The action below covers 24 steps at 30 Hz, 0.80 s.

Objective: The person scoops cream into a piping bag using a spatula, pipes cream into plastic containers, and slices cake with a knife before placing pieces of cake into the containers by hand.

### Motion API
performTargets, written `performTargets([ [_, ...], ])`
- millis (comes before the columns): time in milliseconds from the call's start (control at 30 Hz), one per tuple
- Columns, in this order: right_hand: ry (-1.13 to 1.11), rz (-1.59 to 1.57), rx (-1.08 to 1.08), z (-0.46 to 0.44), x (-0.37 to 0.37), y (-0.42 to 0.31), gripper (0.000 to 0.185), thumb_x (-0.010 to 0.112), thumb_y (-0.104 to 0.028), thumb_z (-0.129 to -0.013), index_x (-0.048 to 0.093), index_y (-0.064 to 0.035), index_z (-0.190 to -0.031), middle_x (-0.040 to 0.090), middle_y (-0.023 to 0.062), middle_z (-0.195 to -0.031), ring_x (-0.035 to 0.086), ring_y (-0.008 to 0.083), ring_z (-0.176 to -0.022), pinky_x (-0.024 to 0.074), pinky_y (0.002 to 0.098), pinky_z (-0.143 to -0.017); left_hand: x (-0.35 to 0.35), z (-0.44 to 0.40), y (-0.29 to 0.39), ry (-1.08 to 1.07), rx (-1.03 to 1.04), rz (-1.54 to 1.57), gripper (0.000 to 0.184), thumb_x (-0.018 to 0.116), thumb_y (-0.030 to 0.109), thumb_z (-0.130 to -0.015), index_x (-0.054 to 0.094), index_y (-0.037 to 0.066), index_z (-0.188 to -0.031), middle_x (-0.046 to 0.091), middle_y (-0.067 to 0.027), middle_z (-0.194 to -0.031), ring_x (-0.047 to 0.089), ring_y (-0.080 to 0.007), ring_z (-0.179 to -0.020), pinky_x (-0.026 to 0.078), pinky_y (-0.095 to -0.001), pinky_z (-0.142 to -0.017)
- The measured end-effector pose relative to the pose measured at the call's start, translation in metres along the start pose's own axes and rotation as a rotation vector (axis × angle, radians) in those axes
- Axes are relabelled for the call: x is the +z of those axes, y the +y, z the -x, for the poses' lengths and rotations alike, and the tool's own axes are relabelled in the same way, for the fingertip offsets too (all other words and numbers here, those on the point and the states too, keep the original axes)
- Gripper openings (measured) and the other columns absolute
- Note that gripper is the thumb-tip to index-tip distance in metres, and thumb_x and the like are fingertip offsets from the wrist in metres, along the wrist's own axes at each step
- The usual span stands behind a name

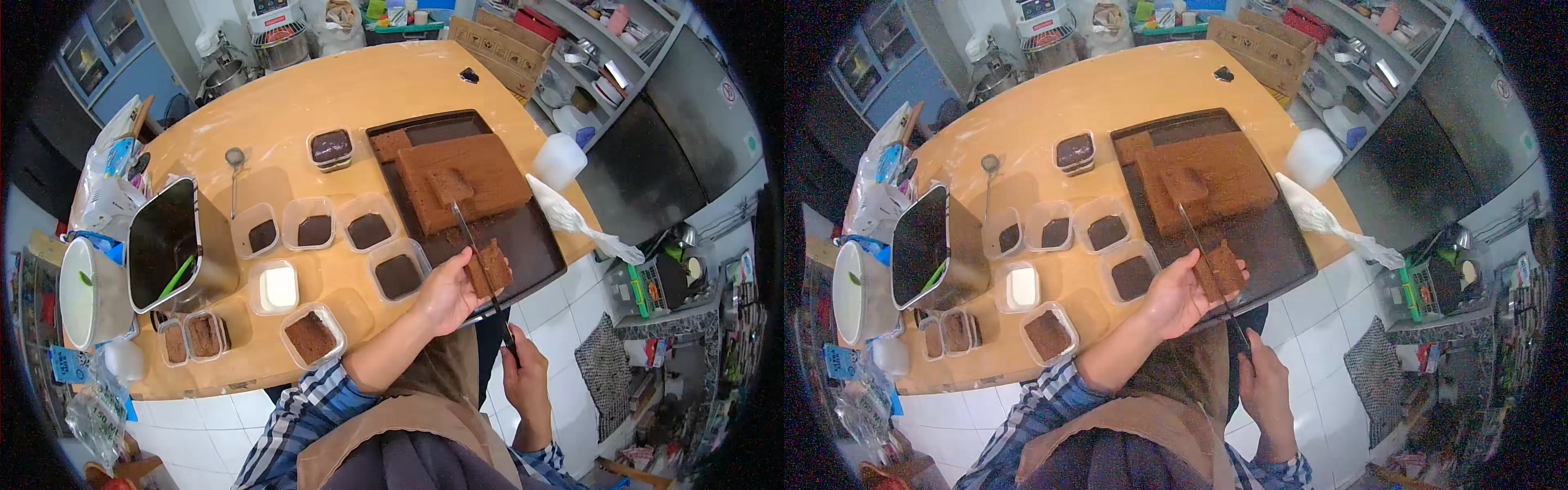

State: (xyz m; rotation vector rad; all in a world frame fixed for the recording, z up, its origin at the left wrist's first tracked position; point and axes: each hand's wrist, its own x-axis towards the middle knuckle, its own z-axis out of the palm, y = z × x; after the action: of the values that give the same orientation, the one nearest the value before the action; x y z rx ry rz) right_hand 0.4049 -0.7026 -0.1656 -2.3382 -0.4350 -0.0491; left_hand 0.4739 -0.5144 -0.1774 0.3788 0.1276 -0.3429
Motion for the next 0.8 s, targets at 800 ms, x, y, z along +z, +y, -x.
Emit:
performTargets([
  [800, 0.017, -0.010, -0.012, 0.0026, 0.0036, 0.0024, 0.035, 0.057, 0.002, -0.079, 0.052, 0.0036, -0.114, 0.061, 0.0184, -0.083, 0.060, 0.0247, -0.068, 0.0470, 0.0307, -0.062, 0.0034, -0.0012, -0.0028, 0.003, 0.026, 0.043, 0.052, 0.032, 0.038, -0.095, 0.039, -0.005, -0.124, 0.051, -0.0197, -0.122, 0.049, -0.0295, -0.115, 0.037, -0.0389, -0.101],
])
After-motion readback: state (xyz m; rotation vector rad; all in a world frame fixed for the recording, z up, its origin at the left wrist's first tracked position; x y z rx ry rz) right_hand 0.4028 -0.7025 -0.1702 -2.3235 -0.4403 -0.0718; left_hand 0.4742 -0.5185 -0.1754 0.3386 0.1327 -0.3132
